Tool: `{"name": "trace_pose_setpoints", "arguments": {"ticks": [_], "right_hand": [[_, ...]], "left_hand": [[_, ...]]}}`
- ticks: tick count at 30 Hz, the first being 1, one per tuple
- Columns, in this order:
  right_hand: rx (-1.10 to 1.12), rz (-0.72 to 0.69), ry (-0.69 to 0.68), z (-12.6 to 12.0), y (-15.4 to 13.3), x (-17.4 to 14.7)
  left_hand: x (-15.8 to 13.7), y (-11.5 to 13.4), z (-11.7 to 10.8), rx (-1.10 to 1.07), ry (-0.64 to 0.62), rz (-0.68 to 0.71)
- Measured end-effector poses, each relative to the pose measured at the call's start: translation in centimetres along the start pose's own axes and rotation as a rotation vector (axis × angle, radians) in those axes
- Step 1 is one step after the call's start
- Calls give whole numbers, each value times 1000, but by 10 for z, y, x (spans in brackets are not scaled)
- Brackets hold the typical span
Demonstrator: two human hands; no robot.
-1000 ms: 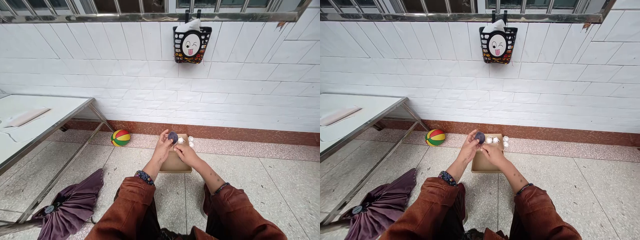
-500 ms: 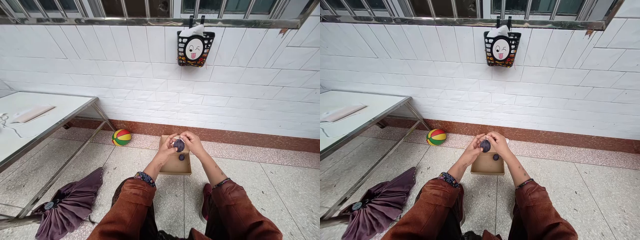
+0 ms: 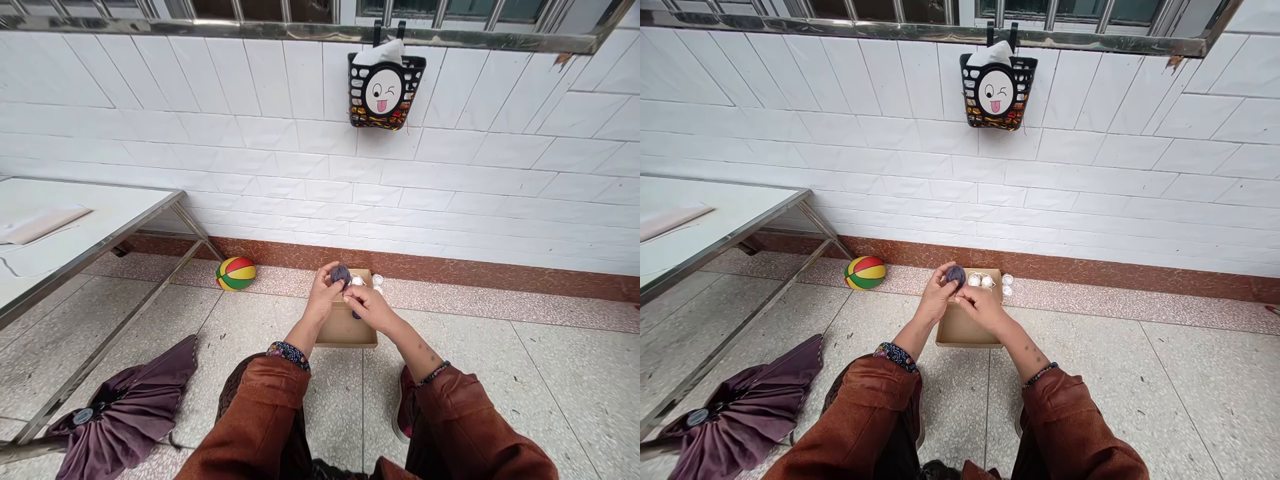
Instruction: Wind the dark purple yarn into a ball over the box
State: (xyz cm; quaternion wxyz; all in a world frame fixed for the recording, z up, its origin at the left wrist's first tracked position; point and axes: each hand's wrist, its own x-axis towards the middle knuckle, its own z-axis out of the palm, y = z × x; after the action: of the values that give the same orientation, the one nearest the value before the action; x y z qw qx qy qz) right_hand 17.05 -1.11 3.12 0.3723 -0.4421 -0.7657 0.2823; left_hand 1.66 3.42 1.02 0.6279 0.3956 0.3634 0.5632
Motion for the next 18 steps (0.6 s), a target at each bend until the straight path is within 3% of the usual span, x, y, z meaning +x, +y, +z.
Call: {"name": "trace_pose_setpoints", "arguments": {"ticks": [2, 5, 11, 15, 18], "right_hand": [[67, 14, 36, -5, -9, -1], [162, 54, 128, -13, -11, 0], [151, 124, 335, -17, 13, 2], [120, 180, 372, -15, 26, 3], [84, 200, 359, -12, 32, 3]], "left_hand": [[-4, -1, 2, 59, -12, 5], [-14, -3, 6, 62, -140, -29], [-29, -1, 9, 33, -379, -136], [-33, 3, 9, -40, -487, -258], [-34, 5, 9, -144, -470, -296]]}}
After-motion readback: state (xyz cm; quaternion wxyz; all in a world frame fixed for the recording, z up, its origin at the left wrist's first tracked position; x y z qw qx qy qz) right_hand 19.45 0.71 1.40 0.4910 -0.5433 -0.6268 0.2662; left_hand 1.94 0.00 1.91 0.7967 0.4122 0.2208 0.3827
